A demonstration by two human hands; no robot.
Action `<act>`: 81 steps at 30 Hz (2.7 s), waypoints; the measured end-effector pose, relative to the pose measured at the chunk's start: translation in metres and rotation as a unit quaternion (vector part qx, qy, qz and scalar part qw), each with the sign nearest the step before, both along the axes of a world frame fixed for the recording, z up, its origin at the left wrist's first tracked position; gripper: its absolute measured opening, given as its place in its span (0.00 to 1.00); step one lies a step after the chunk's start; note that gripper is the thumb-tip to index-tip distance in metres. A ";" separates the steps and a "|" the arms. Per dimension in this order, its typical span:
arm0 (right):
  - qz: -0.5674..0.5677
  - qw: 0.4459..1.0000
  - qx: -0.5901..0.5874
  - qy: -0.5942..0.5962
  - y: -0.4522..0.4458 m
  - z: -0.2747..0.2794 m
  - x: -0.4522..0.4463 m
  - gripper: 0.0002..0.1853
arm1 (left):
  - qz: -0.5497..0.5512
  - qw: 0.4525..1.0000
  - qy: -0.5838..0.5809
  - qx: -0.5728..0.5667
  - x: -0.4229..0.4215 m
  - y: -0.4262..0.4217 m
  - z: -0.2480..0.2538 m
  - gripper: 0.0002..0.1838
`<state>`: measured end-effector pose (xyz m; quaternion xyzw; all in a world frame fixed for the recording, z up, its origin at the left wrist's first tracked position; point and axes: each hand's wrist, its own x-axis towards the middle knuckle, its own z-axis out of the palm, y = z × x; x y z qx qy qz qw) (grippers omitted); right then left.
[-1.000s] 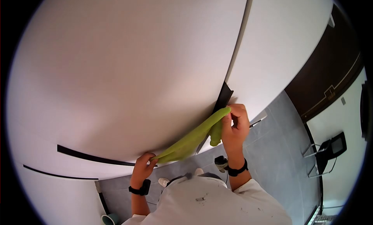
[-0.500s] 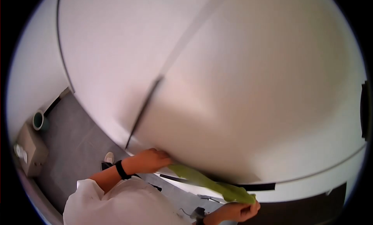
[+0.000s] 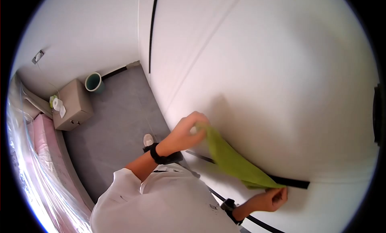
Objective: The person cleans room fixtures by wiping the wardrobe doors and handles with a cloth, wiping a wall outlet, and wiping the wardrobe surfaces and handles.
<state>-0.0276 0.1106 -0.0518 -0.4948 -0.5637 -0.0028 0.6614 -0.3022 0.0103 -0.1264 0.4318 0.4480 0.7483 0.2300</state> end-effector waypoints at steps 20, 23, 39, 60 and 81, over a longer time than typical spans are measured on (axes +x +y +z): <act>0.445 0.891 -0.053 -0.072 -0.041 -0.036 -0.332 0.07 | 0.249 0.961 -0.079 0.089 -0.373 0.017 0.070 0.12; 0.508 0.849 -0.129 0.070 -0.040 -0.060 -0.390 0.09 | 0.270 0.958 0.030 0.094 -0.425 0.024 0.089 0.19; 0.388 0.890 0.042 0.235 -0.024 -0.056 -0.615 0.11 | 0.207 0.966 0.114 0.103 -0.562 0.066 0.158 0.26; -0.044 0.993 -0.042 -0.103 -0.004 -0.079 -0.541 0.09 | 0.014 0.917 0.399 -0.009 -0.606 0.147 0.141 0.16; -0.106 0.978 -0.045 -0.175 -0.050 -0.040 -0.550 0.11 | 0.190 0.866 0.444 -0.125 -0.585 0.149 0.152 0.13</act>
